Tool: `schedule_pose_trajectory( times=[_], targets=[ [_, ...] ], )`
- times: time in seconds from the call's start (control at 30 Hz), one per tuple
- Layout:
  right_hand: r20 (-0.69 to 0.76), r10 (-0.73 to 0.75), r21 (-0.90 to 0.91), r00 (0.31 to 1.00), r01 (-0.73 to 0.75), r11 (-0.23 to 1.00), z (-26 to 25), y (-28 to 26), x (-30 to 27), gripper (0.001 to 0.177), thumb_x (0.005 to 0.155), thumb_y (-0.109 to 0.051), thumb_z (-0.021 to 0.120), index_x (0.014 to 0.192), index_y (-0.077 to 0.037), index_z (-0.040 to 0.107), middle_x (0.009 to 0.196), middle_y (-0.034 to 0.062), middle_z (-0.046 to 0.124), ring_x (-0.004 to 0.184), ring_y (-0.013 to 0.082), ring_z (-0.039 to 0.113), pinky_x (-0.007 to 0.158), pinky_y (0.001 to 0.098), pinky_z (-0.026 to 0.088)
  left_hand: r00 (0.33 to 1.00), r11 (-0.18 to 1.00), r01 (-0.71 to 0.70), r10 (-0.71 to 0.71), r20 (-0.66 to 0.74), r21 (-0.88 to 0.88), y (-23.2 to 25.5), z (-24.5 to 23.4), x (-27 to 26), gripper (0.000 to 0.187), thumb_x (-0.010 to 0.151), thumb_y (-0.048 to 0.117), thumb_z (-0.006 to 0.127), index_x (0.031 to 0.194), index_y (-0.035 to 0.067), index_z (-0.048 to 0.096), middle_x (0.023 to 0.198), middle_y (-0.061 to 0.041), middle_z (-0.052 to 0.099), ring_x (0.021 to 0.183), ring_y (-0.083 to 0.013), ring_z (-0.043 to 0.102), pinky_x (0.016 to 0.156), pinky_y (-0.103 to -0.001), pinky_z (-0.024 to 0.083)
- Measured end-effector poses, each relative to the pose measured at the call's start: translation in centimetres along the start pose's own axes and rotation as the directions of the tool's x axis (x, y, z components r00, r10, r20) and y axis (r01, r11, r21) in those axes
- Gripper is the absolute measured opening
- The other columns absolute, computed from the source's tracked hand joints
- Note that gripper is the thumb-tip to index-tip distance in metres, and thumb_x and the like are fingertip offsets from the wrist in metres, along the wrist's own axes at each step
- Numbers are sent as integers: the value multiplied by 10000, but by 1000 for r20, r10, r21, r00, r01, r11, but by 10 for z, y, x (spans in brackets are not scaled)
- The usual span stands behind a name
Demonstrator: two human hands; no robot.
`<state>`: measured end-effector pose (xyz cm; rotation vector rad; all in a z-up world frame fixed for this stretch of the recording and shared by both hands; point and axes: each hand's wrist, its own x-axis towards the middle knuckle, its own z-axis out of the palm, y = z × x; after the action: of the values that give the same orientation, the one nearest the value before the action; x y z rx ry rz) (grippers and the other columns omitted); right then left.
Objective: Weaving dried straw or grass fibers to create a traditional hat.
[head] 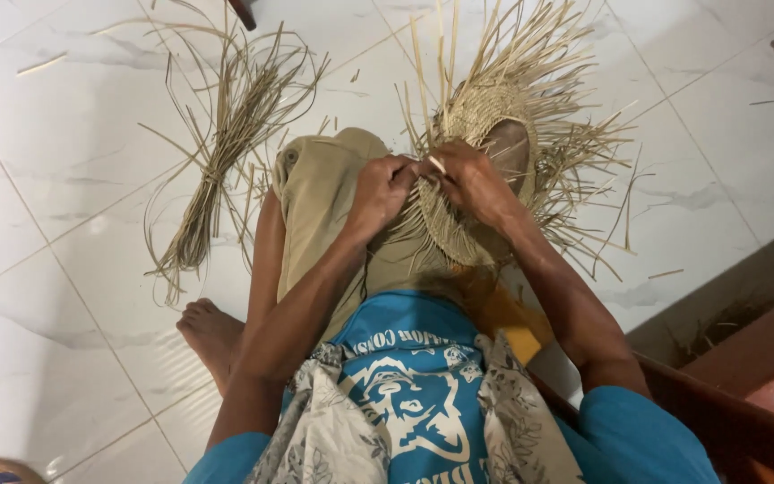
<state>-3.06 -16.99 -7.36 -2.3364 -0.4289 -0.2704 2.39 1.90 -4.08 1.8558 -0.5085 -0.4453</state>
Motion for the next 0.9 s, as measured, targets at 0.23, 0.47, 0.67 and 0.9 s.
schedule_pose_trajectory(
  times=[0.23,0.47,0.67,0.9],
  targets=[
    [-110,-32,-23,993,30,999,4,3,3,55,858,-43,614,866,-23,665,860,207,647,800,422,611,702,466,501,999,991,-10,17,-49,136,7,9,0,201,809,155,559,871,39,712,766,-221,651,754,-393,652,620,-452,513],
    [-117,298,13,947,-299,954,-13,-26,28,195,814,-157,703,963,-58,625,755,143,655,736,338,651,630,444,495,993,994,52,-42,-106,92,0,14,2,201,784,211,593,884,63,686,736,-163,647,726,-324,639,633,-429,511],
    [-25,191,-50,981,-192,980,-26,-34,15,121,822,-115,663,918,-42,652,803,182,642,825,390,628,727,456,510,994,995,86,-90,-61,-58,19,5,3,176,814,182,582,852,67,710,765,-156,667,768,-273,649,670,-389,505],
    [17,-1,51,1000,0,999,-53,-84,13,148,879,-72,517,868,-8,649,901,221,636,905,431,608,771,482,497,981,980,189,-191,-32,-59,-28,21,14,177,789,193,589,799,83,728,707,-125,653,693,-182,612,586,-335,475]
  ],
)
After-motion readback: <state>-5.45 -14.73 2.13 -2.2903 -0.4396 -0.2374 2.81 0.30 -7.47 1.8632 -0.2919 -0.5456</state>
